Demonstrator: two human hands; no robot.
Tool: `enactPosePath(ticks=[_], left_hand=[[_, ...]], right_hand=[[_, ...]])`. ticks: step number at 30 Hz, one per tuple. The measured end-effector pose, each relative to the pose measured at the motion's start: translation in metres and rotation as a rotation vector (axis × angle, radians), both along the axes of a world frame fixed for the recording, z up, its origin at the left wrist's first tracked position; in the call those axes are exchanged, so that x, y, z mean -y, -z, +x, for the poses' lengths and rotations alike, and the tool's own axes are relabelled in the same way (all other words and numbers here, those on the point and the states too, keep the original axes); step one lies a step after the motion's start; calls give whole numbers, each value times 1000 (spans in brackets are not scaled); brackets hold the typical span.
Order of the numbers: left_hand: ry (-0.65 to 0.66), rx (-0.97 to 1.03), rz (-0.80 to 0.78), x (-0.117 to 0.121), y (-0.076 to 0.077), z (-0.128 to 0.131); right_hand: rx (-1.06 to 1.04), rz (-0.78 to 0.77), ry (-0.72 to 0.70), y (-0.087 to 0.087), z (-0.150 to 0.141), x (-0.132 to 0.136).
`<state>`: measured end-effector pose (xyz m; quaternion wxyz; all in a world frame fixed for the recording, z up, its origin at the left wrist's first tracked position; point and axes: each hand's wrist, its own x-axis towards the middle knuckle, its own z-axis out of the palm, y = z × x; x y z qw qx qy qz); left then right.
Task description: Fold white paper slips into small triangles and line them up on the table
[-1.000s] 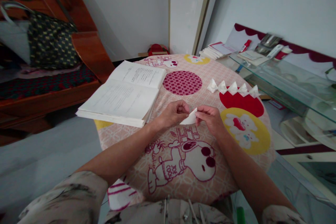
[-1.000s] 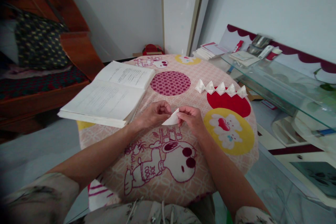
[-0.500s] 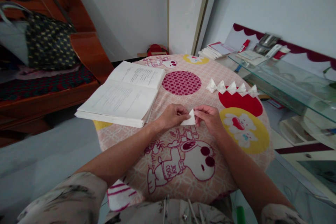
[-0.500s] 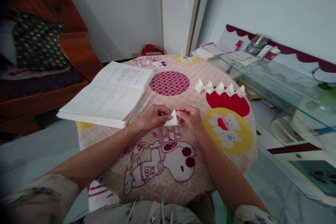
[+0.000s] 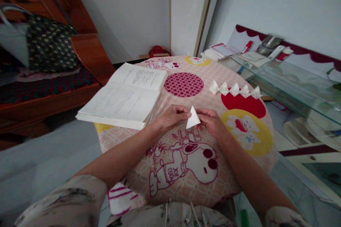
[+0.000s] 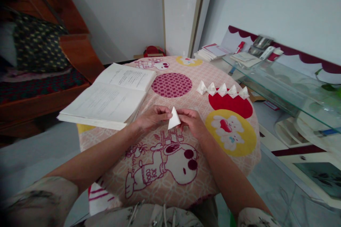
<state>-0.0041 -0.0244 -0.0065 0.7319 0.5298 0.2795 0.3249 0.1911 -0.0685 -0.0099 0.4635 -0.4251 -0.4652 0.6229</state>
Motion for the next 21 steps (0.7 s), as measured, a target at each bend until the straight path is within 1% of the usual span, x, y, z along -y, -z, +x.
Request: enactPosePath(ticks=[7, 14, 18, 21], left_hand=[[-18, -58, 22, 0, 0, -1], [65, -17, 5, -4, 4, -1], [100, -7, -50, -6, 7, 0], [110, 20, -132, -6, 8, 0]], right_hand=[[-33, -18, -25, -1, -2, 0], [-149, -96, -27, 3, 2, -1], [-205, -130, -48, 3, 3, -2], [-222, -136, -59, 2, 3, -2]])
